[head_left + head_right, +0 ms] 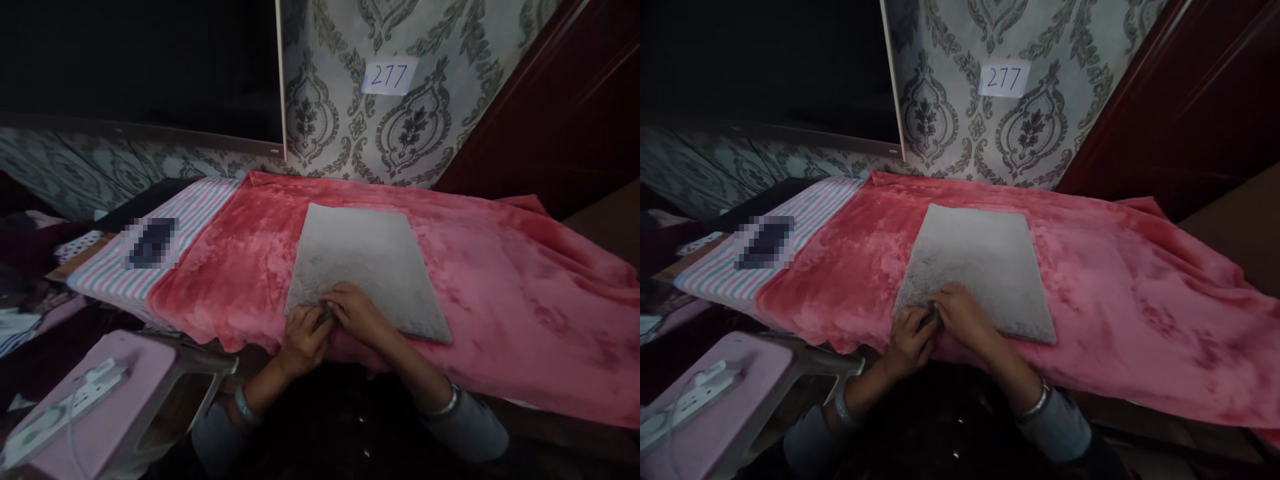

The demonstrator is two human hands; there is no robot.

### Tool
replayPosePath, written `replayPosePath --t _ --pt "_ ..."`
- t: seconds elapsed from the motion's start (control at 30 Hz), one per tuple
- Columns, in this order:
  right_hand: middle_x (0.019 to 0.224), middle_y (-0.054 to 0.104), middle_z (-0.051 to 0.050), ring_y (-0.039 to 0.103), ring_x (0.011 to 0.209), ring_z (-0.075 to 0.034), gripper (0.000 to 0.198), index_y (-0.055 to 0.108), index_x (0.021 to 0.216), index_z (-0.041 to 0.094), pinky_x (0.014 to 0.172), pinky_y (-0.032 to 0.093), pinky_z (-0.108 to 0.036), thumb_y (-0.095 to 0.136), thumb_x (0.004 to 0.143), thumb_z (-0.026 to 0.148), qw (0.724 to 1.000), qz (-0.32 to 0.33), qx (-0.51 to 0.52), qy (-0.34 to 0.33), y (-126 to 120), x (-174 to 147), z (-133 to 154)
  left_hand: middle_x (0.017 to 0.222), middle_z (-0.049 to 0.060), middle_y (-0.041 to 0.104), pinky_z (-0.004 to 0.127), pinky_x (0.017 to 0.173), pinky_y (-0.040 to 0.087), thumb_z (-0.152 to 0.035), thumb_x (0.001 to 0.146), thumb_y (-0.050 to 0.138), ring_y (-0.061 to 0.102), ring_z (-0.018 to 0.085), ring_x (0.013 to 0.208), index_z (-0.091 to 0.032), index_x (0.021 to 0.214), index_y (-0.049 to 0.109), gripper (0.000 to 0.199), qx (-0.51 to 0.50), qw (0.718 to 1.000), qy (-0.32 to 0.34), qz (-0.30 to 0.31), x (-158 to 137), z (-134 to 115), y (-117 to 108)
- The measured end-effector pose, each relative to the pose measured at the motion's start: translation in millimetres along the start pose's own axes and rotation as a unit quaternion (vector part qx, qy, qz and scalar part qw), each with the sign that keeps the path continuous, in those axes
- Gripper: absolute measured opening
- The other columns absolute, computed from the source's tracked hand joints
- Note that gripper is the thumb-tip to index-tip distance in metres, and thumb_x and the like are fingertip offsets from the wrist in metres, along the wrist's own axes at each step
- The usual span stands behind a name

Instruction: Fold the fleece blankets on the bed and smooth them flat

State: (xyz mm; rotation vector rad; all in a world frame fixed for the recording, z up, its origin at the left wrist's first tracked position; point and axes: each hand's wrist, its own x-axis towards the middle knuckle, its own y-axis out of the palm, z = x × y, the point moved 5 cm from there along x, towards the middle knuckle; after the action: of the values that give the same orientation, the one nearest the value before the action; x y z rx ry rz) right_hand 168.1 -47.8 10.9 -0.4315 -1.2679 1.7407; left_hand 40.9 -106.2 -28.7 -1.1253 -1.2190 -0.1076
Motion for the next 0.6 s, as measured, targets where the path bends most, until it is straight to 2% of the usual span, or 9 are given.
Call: replayPosePath --t 0.07,0.13,0.17,0.23,0.33,0.4,0.5,0.6 --pt "0.109 0.069 -0.011 0.061 0.102 -0.024 0.030 0.072 0.112 0.017 0.091 0.047 -0.036 0.051 0.093 0.008 0.993 -0.018 -0.081 0.081 -7 6 -13 0.104 0.011 0.065 0.038 0.084 0.045 -0.013 0.084 0.054 0.055 0.023 0.098 -0.019 0.113 0.070 0.033 -0.009 1.000 0.000 -0.003 0 0 0" --pt "0.117 0.067 -0.015 0.058 0.108 -0.028 0.033 0.069 0.120 0.014 0.093 0.047 -0.041 0.052 0.092 0.010 0.979 -0.073 -0.120 0.147 -19 9 -26 0.102 0.010 0.065 0.037 0.083 0.046 -0.013 0.085 0.055 0.054 0.023 0.096 -0.018 0.114 0.069 0.033 -0.019 1.000 -0.002 -0.005 2 0 -2" --pt "0.118 0.066 -0.016 0.058 0.108 -0.028 0.034 0.068 0.121 0.014 0.094 0.047 -0.042 0.051 0.092 0.009 0.978 -0.097 -0.109 0.149 -22 10 -28 0.102 0.010 0.065 0.037 0.083 0.046 -0.013 0.085 0.055 0.055 0.023 0.096 -0.018 0.114 0.069 0.032 -0.023 1.000 0.000 -0.005 3 0 -3" --pt "0.111 0.068 -0.013 0.059 0.106 -0.025 0.034 0.070 0.116 0.015 0.095 0.047 -0.040 0.048 0.092 0.008 0.988 -0.115 -0.035 0.094 -21 11 -22 0.102 0.011 0.065 0.037 0.084 0.046 -0.012 0.085 0.054 0.055 0.023 0.097 -0.016 0.111 0.069 0.030 -0.025 1.000 0.010 -0.006 6 0 -6" --pt "0.098 0.069 -0.007 0.060 0.098 -0.020 0.030 0.072 0.104 0.017 0.092 0.048 -0.034 0.046 0.093 0.007 0.994 -0.067 0.082 -0.012 -4 13 -1 0.106 0.012 0.066 0.041 0.091 0.044 -0.014 0.086 0.055 0.056 0.024 0.103 -0.016 0.107 0.070 0.026 -0.002 1.000 0.000 -0.020 7 5 -13" --pt "0.094 0.069 -0.006 0.061 0.095 -0.019 0.029 0.072 0.102 0.017 0.090 0.048 -0.032 0.047 0.093 0.007 0.995 -0.023 0.096 -0.030 8 17 9 0.109 0.012 0.066 0.042 0.094 0.042 -0.015 0.086 0.056 0.056 0.025 0.105 -0.017 0.106 0.070 0.024 0.013 1.000 -0.017 -0.022 5 10 -16" --pt "0.097 0.069 -0.008 0.060 0.096 -0.021 0.028 0.073 0.101 0.016 0.090 0.047 -0.034 0.049 0.091 0.006 1.000 0.013 0.016 0.021 12 27 2 0.105 0.011 0.068 0.042 0.092 0.043 -0.015 0.086 0.056 0.057 0.024 0.102 -0.018 0.110 0.069 0.028 0.009 1.000 -0.018 0.003 -1 15 -15" --pt "0.117 0.067 -0.014 0.057 0.109 -0.027 0.030 0.071 0.112 0.014 0.095 0.045 -0.039 0.052 0.090 0.007 0.988 -0.033 -0.086 0.127 -2 34 -18 0.102 0.009 0.069 0.040 0.090 0.044 -0.016 0.087 0.056 0.058 0.023 0.099 -0.019 0.114 0.069 0.030 0.009 1.000 -0.023 0.011 -6 17 -13"
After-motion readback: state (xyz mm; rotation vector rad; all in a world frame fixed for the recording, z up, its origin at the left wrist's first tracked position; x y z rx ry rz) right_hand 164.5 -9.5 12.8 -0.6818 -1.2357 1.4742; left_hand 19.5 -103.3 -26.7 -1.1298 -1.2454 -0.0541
